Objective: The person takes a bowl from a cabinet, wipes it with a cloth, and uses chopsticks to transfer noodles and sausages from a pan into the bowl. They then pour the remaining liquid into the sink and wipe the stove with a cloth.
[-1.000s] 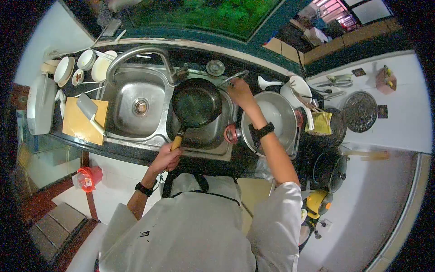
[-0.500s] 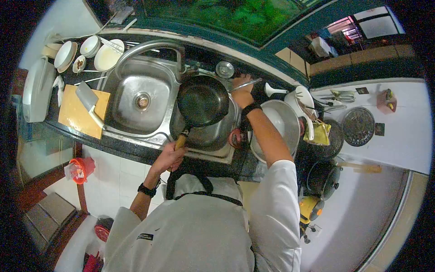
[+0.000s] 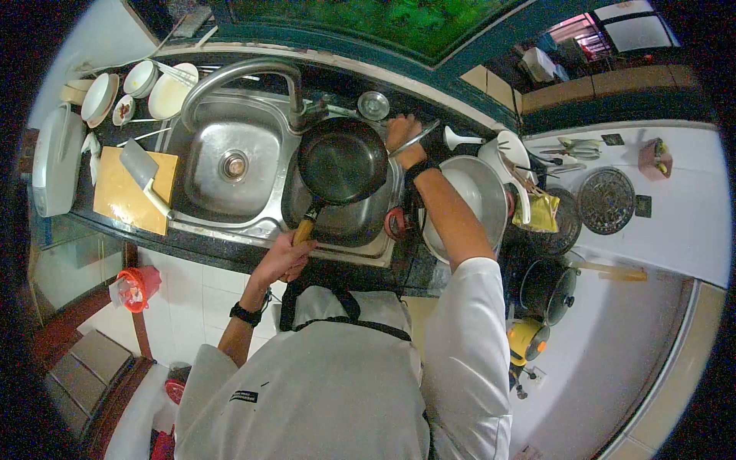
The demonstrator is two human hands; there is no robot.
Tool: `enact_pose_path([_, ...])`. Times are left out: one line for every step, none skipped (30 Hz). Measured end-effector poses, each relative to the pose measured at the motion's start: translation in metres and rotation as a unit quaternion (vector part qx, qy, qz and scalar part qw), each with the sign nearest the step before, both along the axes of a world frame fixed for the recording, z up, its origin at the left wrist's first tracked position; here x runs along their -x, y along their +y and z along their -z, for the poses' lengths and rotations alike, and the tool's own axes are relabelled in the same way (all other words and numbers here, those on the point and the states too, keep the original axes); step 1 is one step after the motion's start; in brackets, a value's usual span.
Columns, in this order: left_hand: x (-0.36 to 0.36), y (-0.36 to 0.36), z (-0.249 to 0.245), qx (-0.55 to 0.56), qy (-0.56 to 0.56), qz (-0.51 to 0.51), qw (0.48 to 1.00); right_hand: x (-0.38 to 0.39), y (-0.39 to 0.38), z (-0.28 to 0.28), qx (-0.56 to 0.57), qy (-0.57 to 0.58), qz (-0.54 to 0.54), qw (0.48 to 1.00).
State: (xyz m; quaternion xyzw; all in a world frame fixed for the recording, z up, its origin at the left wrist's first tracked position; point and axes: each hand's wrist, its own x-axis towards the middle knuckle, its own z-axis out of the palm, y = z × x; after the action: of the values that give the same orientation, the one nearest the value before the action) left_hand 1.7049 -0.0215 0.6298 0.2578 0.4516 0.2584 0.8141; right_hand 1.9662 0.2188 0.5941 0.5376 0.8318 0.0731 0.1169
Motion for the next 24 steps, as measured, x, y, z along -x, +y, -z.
enact_pose_path([0.000, 0.000, 0.000, 0.000, 0.000, 0.000, 1.000, 0.000, 0.000, 0.000, 0.003, 0.000, -0.002, 1.000])
enact_pose_path([0.000, 0.000, -0.001, -0.010, 0.009, 0.006, 1.000, 0.000, 0.000, -0.001, 0.004, 0.000, -0.001, 1.000])
enact_pose_path([0.000, 0.000, -0.001, -0.021, 0.017, 0.011, 1.000, -0.001, 0.001, -0.001, 0.013, 0.011, 0.002, 1.000])
enact_pose_path([0.000, -0.001, 0.001, -0.019, 0.016, 0.012, 1.000, -0.002, 0.002, -0.001, 0.022, 0.021, 0.006, 1.000])
enact_pose_path([0.000, -0.001, 0.004, -0.014, 0.006, 0.010, 1.000, -0.002, 0.002, 0.000, 0.023, 0.021, 0.007, 0.999])
enact_pose_path([0.000, -0.002, 0.006, -0.009, -0.003, 0.009, 1.000, -0.002, 0.003, -0.001, 0.022, 0.023, 0.008, 0.999])
enact_pose_path([0.000, -0.002, 0.006, -0.009, -0.003, 0.009, 1.000, -0.001, 0.003, -0.001, 0.021, 0.025, 0.009, 0.999])
enact_pose_path([0.000, -0.002, 0.006, -0.009, -0.008, 0.008, 1.000, 0.000, 0.004, -0.001, 0.021, 0.024, 0.010, 0.999])
enact_pose_path([0.001, -0.002, 0.006, -0.009, -0.012, 0.006, 1.000, 0.001, 0.005, 0.001, 0.021, 0.026, 0.016, 0.999])
enact_pose_path([0.001, -0.002, 0.007, -0.008, -0.013, 0.007, 1.000, 0.002, 0.005, 0.003, 0.022, 0.027, 0.022, 0.999])
enact_pose_path([0.001, -0.002, 0.008, -0.004, -0.011, 0.009, 1.000, 0.001, 0.005, 0.005, 0.022, 0.026, 0.022, 0.999])
enact_pose_path([0.002, -0.002, 0.008, -0.001, -0.010, 0.010, 1.000, -0.001, 0.006, 0.008, 0.017, 0.057, 0.019, 0.998])
enact_pose_path([0.002, -0.002, 0.009, 0.000, -0.010, 0.011, 1.000, -0.003, 0.006, 0.012, 0.013, 0.087, 0.015, 0.996])
enact_pose_path([0.003, -0.001, 0.009, -0.004, -0.006, 0.017, 1.000, -0.004, 0.007, 0.016, 0.013, 0.087, 0.015, 0.996])
enact_pose_path([0.004, -0.002, 0.009, -0.007, -0.002, 0.022, 1.000, -0.004, 0.009, 0.020, -0.007, 0.076, 0.004, 0.997])
enact_pose_path([0.004, -0.001, 0.008, -0.007, -0.002, 0.021, 1.000, -0.005, 0.010, 0.024, -0.027, 0.065, -0.008, 0.997])
enact_pose_path([0.005, -0.002, 0.007, 0.000, -0.001, 0.023, 1.000, -0.007, 0.011, 0.027, -0.026, 0.065, -0.009, 0.998])
enact_pose_path([0.005, -0.002, 0.007, 0.006, 0.001, 0.024, 1.000, -0.006, 0.011, 0.025, -0.006, 0.079, -0.018, 0.997])
enact_pose_path([0.006, -0.002, 0.009, 0.006, 0.001, 0.023, 1.000, -0.004, 0.012, 0.022, 0.014, 0.093, -0.027, 0.995])
enact_pose_path([0.006, -0.004, 0.012, 0.000, 0.001, 0.022, 1.000, -0.002, 0.013, 0.019, 0.015, 0.093, -0.029, 0.995])
enact_pose_path([0.006, -0.003, 0.012, -0.007, 0.000, 0.022, 1.000, -0.001, 0.013, 0.015, 0.030, 0.092, -0.018, 0.995])
enact_pose_path([0.007, -0.003, 0.011, -0.007, 0.001, 0.021, 1.000, 0.000, 0.013, 0.013, 0.044, 0.090, -0.006, 0.995])
enact_pose_path([0.006, -0.003, 0.008, -0.007, 0.005, 0.020, 1.000, 0.001, 0.012, 0.010, 0.044, 0.091, -0.006, 0.995])
enact_pose_path([0.006, -0.003, 0.006, -0.006, 0.009, 0.019, 1.000, 0.000, 0.012, 0.011, 0.031, 0.083, -0.009, 0.996])
